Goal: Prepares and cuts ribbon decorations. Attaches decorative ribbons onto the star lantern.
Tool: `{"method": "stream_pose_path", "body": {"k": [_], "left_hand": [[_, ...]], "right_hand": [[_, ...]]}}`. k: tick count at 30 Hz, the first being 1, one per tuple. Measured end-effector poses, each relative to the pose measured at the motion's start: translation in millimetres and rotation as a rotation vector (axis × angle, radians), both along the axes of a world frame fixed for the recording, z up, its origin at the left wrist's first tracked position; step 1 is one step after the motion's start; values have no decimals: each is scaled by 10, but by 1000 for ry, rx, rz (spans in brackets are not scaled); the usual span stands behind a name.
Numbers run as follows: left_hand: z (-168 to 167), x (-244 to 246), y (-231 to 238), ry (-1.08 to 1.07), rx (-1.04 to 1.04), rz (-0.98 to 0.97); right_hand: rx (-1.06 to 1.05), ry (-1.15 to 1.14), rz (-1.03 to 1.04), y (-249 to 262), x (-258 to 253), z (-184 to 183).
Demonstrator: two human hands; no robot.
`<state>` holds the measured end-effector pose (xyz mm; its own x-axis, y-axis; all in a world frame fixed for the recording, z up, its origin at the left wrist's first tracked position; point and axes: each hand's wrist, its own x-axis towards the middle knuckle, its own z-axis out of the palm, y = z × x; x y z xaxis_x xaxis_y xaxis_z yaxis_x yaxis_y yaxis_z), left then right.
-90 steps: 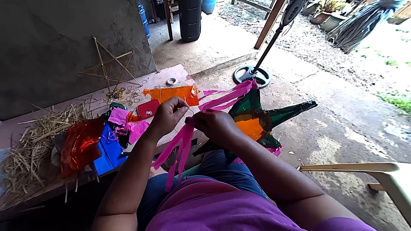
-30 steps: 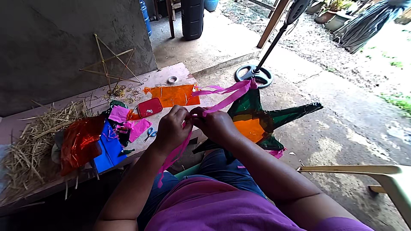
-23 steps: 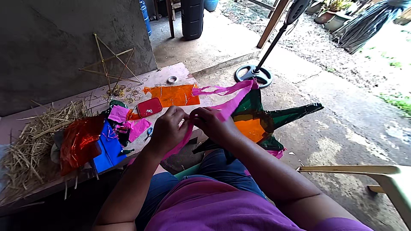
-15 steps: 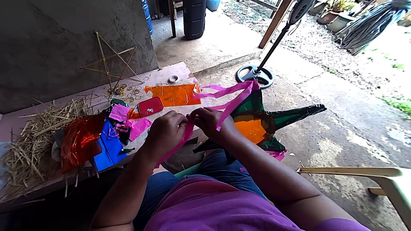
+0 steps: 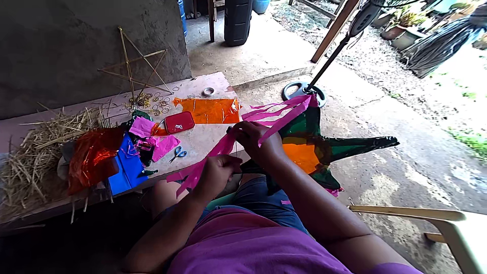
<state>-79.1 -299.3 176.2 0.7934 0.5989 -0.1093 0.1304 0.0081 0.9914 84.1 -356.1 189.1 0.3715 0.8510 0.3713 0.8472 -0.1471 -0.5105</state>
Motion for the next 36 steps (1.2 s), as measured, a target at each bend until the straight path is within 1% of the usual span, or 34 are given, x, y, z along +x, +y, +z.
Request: {"method": "stream_pose_path", "body": {"k": [2, 4, 6, 8, 11, 14, 17, 19, 23, 25, 27, 30, 32, 34, 36], "left_hand": [[-151, 65, -76, -41, -223, 5], [-263, 141, -119, -36, -388, 23], [-386, 227, -97, -11, -478, 47], [-482, 312, -53, 9, -520, 69], [-559, 426, 20, 48, -533, 106], [-608, 526, 115, 73, -544, 228], [-639, 576, 240, 21, -532, 304], [-641, 580, 276, -29, -471, 283], [-619, 565, 204, -155, -273, 153], [-639, 559, 226, -160, -193, 136], [-660, 559, 255, -155, -160, 124], [-615, 529, 238, -162, -176, 117], [-598, 516, 223, -153, -205, 155], [-573, 503, 224, -121, -259, 164], [-557, 496, 221, -133, -345, 161]], "right_hand": [[-6, -12, -2, 5, 21, -12], [-6, -13, 12, 1, 34, -9], [-12, -6, 15, -7, 37, 1], [-27, -7, 18, -8, 36, 7], [-13, -8, 54, -9, 36, 8], [-6, -2, 74, -2, 44, 11], [-9, 18, 71, 8, 61, 10], [-23, 25, 61, 8, 67, 21], [-44, 66, 53, 24, 108, 28], [-67, 84, 44, 15, 115, 54], [-80, 101, 48, 7, 129, 73], [-49, 92, 62, 15, 163, 38], [-42, 64, 47, 31, 167, 16], [-31, 46, 34, 41, 167, 0], [-30, 41, 29, 50, 159, -4]]}}
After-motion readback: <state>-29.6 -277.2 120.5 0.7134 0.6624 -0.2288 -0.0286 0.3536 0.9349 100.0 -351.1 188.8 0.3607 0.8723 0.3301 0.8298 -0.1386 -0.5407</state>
